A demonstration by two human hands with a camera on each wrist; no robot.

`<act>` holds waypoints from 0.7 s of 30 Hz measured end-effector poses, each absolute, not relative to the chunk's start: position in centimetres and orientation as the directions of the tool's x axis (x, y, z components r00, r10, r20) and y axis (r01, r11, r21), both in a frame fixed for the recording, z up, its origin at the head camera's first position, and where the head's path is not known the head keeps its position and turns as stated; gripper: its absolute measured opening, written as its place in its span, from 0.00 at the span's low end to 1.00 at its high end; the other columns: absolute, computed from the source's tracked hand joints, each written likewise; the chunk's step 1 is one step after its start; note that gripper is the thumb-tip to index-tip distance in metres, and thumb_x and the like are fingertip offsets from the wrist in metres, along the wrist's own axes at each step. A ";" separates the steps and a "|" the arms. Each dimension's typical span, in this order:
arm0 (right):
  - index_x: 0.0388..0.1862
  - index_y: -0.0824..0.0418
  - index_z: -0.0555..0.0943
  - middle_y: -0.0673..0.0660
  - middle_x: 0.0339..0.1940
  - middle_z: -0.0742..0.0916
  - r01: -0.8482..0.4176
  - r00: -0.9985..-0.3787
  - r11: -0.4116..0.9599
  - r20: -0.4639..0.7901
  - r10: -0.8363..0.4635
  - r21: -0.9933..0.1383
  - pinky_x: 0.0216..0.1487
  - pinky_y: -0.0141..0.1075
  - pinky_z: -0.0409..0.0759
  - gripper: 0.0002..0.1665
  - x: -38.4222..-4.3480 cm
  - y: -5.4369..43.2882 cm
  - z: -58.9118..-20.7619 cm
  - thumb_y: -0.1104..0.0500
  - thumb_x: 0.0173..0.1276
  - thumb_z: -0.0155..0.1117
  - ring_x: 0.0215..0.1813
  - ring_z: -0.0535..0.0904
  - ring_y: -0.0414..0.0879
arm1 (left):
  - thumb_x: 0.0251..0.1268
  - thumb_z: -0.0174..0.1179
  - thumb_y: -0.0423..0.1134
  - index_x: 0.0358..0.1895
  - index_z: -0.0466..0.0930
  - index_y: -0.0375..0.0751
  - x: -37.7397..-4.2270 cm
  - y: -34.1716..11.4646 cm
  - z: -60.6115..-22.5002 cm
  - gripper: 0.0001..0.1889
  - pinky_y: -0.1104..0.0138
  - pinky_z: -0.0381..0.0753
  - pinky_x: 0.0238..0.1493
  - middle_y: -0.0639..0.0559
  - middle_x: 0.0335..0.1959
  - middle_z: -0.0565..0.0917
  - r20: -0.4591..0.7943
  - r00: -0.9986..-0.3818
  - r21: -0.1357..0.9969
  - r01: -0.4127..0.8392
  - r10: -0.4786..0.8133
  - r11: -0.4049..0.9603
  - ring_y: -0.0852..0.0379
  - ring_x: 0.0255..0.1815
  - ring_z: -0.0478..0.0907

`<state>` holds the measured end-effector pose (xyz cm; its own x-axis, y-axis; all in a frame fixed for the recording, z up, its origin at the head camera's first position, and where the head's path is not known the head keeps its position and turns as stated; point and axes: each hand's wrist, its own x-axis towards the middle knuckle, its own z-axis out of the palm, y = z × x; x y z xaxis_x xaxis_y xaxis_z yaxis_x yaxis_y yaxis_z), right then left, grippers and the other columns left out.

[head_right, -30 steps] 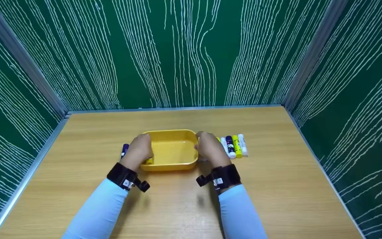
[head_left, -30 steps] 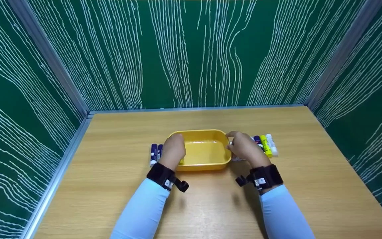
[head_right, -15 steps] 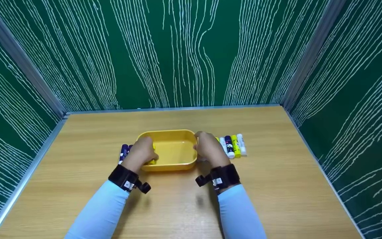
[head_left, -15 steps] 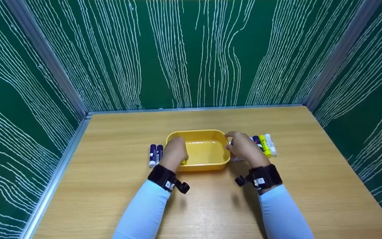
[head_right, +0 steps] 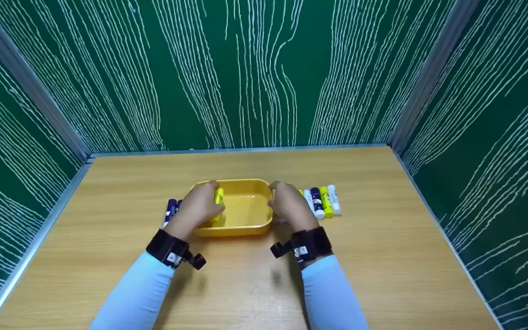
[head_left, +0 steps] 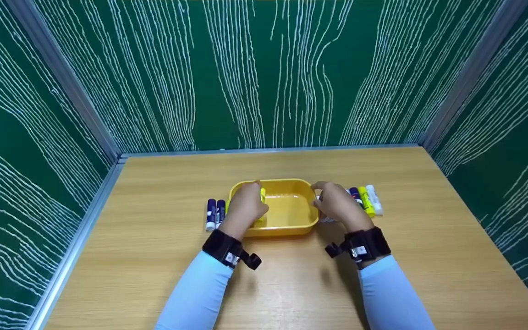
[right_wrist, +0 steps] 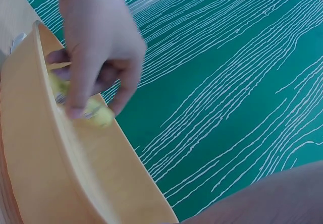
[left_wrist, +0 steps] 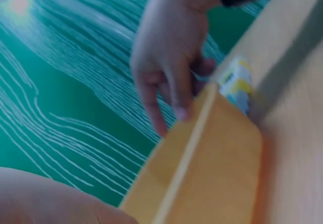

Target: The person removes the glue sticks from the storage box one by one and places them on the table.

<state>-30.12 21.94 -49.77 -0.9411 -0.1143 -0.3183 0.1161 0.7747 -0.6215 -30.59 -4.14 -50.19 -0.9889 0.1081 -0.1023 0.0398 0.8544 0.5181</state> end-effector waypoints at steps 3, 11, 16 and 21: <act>0.89 0.59 0.70 0.64 0.48 0.89 0.129 -0.938 0.773 -0.330 -0.108 -0.621 0.46 0.45 0.93 0.36 -30.1 21.9 -49.7 0.62 0.87 0.66 0.40 0.89 0.54 | 0.75 0.73 0.34 0.85 0.73 0.45 -30.3 -4.3 -49.0 0.36 0.53 0.90 0.67 0.43 0.68 0.87 -0.122 -0.989 0.598 -0.010 0.079 0.802 0.48 0.56 0.83; 0.89 0.57 0.71 0.65 0.49 0.89 0.141 -0.936 0.770 -0.337 -0.101 -0.622 0.47 0.45 0.93 0.36 -30.1 21.7 -49.6 0.62 0.87 0.67 0.41 0.88 0.55 | 0.77 0.72 0.38 0.82 0.74 0.50 -29.8 -7.4 -46.8 0.33 0.57 0.94 0.53 0.44 0.60 0.87 -0.068 -0.998 0.684 -0.033 0.019 0.729 0.47 0.52 0.85; 0.88 0.59 0.71 0.64 0.46 0.89 0.119 -0.940 0.768 -0.320 -0.116 -0.629 0.45 0.44 0.92 0.36 -30.1 21.8 -49.6 0.63 0.87 0.67 0.39 0.88 0.54 | 0.78 0.70 0.40 0.83 0.72 0.49 -29.6 -10.4 -46.2 0.34 0.59 0.91 0.43 0.43 0.56 0.87 -0.061 -0.998 0.695 -0.060 -0.025 0.716 0.46 0.47 0.86; 0.87 0.62 0.71 0.63 0.41 0.89 0.091 -0.950 0.773 -0.288 -0.121 -0.627 0.34 0.37 0.87 0.35 -30.1 21.9 -49.9 0.64 0.86 0.68 0.33 0.87 0.51 | 0.80 0.69 0.42 0.86 0.69 0.47 -29.6 -13.0 -45.9 0.35 0.54 0.89 0.50 0.41 0.58 0.88 -0.068 -0.995 0.649 -0.101 -0.075 0.754 0.44 0.50 0.86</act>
